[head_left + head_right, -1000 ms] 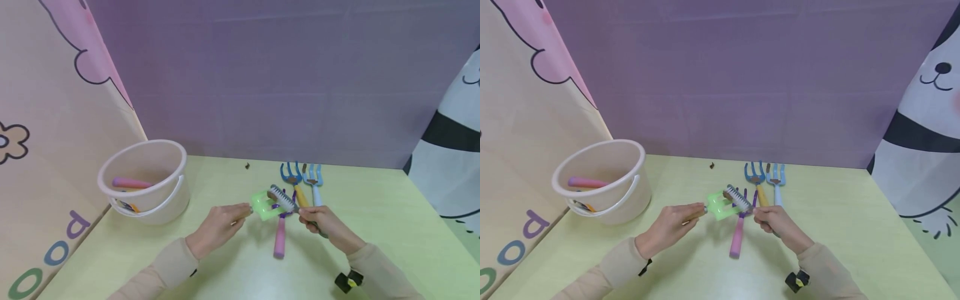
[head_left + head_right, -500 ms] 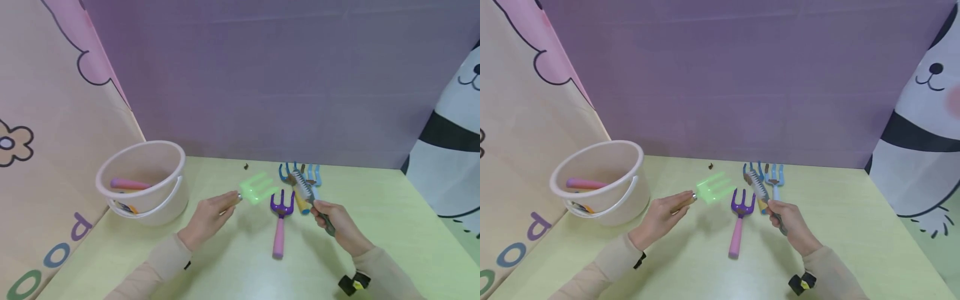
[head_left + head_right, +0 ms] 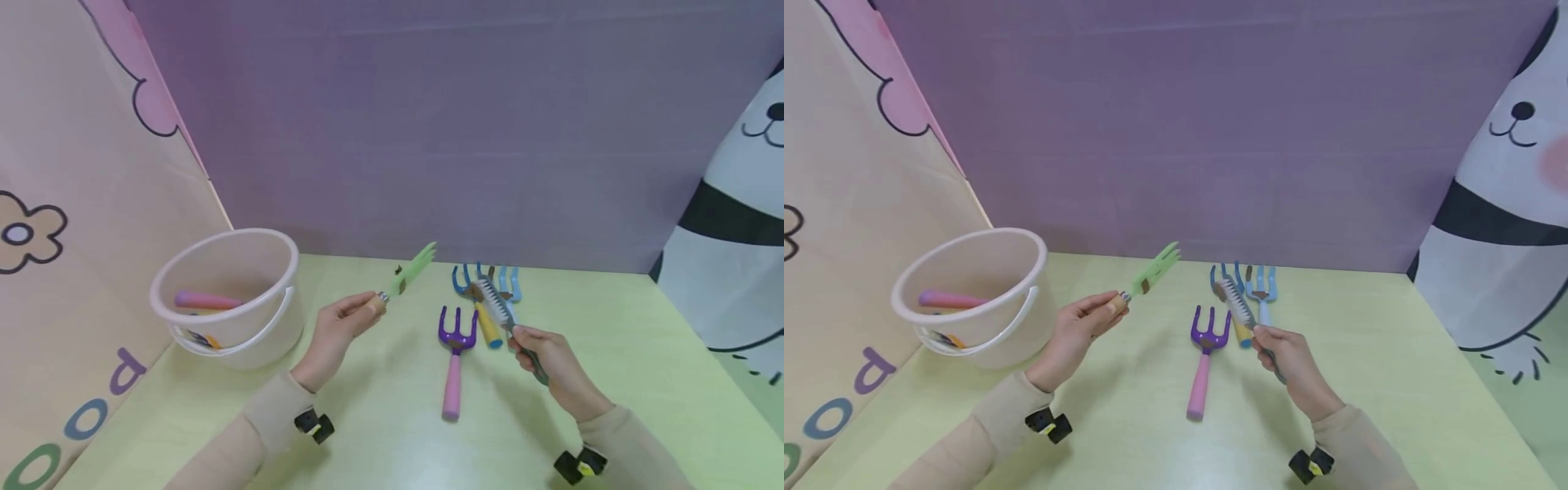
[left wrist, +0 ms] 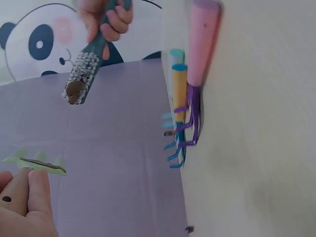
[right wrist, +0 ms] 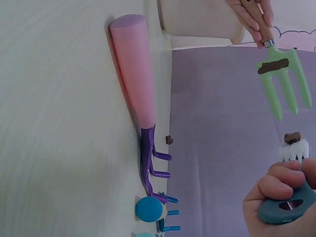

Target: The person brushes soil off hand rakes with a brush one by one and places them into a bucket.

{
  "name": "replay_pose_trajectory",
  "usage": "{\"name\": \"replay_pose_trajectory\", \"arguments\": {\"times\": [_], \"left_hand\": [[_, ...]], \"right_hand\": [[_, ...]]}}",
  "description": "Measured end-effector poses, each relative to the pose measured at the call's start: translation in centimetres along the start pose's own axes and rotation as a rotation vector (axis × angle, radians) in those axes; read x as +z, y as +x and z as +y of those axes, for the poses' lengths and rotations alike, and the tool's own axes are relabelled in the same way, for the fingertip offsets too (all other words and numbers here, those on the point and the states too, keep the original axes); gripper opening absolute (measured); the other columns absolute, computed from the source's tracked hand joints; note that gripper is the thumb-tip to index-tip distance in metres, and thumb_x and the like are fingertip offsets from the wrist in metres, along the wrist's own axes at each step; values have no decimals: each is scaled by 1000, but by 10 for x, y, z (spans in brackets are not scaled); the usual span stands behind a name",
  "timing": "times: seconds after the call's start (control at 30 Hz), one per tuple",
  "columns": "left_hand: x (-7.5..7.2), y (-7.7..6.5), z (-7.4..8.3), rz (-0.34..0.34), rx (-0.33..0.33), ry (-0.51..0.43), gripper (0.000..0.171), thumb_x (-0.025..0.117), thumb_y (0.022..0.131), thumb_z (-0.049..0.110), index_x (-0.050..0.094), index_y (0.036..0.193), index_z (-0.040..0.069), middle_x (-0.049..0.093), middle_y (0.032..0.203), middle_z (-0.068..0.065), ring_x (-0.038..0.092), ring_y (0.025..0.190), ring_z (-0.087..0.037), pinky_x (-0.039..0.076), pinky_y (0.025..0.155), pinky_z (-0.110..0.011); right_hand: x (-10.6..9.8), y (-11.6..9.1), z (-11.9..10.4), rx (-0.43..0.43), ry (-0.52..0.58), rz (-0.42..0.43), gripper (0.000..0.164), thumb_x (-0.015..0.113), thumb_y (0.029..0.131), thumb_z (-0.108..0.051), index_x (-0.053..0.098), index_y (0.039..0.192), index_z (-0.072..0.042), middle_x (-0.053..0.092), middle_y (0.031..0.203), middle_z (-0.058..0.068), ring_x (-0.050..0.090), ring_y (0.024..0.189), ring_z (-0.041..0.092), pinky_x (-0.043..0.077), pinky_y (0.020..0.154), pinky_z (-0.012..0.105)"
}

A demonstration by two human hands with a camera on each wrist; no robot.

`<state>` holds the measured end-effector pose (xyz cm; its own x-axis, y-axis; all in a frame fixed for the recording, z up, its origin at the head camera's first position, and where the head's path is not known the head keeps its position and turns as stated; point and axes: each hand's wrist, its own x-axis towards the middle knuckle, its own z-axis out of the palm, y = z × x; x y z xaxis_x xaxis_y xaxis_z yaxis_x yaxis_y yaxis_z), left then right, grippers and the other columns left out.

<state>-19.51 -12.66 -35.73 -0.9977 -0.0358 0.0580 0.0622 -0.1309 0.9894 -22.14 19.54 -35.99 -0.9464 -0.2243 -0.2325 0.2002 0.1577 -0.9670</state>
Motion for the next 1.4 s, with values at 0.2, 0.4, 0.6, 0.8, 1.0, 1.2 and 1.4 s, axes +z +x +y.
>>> {"name": "replay_pose_trajectory", "arguments": {"times": [0.2, 0.4, 0.6, 0.8, 1.0, 1.2, 1.4], "left_hand": [[2, 1, -3, 20, -172, -269, 36, 50, 92, 6, 47, 126, -7, 52, 128, -22, 58, 110, -22, 48, 92, -24], [0, 0, -13, -38, -311, -421, 41, 42, 95, 8, 39, 133, -5, 41, 139, -20, 50, 121, -21, 45, 96, -21], [1, -2, -20, -34, -424, -557, 43, 38, 97, 11, 32, 137, -4, 33, 143, -20, 56, 111, -15, 43, 96, -19], [3, -5, -23, -51, -437, -583, 44, 38, 97, 10, 29, 138, -5, 33, 142, -21, 61, 100, -11, 43, 97, -19], [11, -5, -22, -90, -458, -615, 45, 39, 97, 11, 29, 138, -4, 30, 143, -22, 62, 98, -10, 43, 96, -17], [25, -8, -16, -122, -494, -692, 47, 45, 95, 11, 31, 138, -3, 32, 142, -22, 63, 100, -13, 43, 96, -18], [29, -12, -7, -117, -507, -701, 46, 49, 93, 10, 37, 135, -1, 40, 138, -20, 62, 102, -15, 44, 95, -18]], "right_hand": [[2, -2, -2, -14, -37, 31, 32, 50, 94, -29, 61, 108, -3, 54, 71, -9, 42, 57, 4, 38, 55, 18], [7, -4, -3, -41, -52, 52, 27, 51, 94, -28, 64, 100, -6, 53, 69, -8, 42, 56, 4, 38, 55, 19], [12, -4, -3, -36, -40, 60, 21, 52, 93, -26, 66, 92, -10, 53, 67, -8, 42, 55, 4, 38, 54, 18], [15, -4, -2, -48, -61, 60, 30, 50, 94, -28, 64, 101, -2, 52, 67, -8, 42, 56, 5, 38, 55, 19], [32, 2, 3, -238, -203, 77, 40, 54, 92, -21, 54, 125, 2, 58, 69, 4, 40, 57, 3, 39, 55, 18], [56, 20, 11, -655, -392, 181, 34, 62, 86, -8, 58, 118, 3, 64, 84, 16, 38, 53, 3, 37, 43, 20], [63, 26, 12, -920, -515, 262, 35, 67, 76, 5, 61, 111, 8, 66, 78, 11, 40, 54, -1, 37, 40, 15]]}}
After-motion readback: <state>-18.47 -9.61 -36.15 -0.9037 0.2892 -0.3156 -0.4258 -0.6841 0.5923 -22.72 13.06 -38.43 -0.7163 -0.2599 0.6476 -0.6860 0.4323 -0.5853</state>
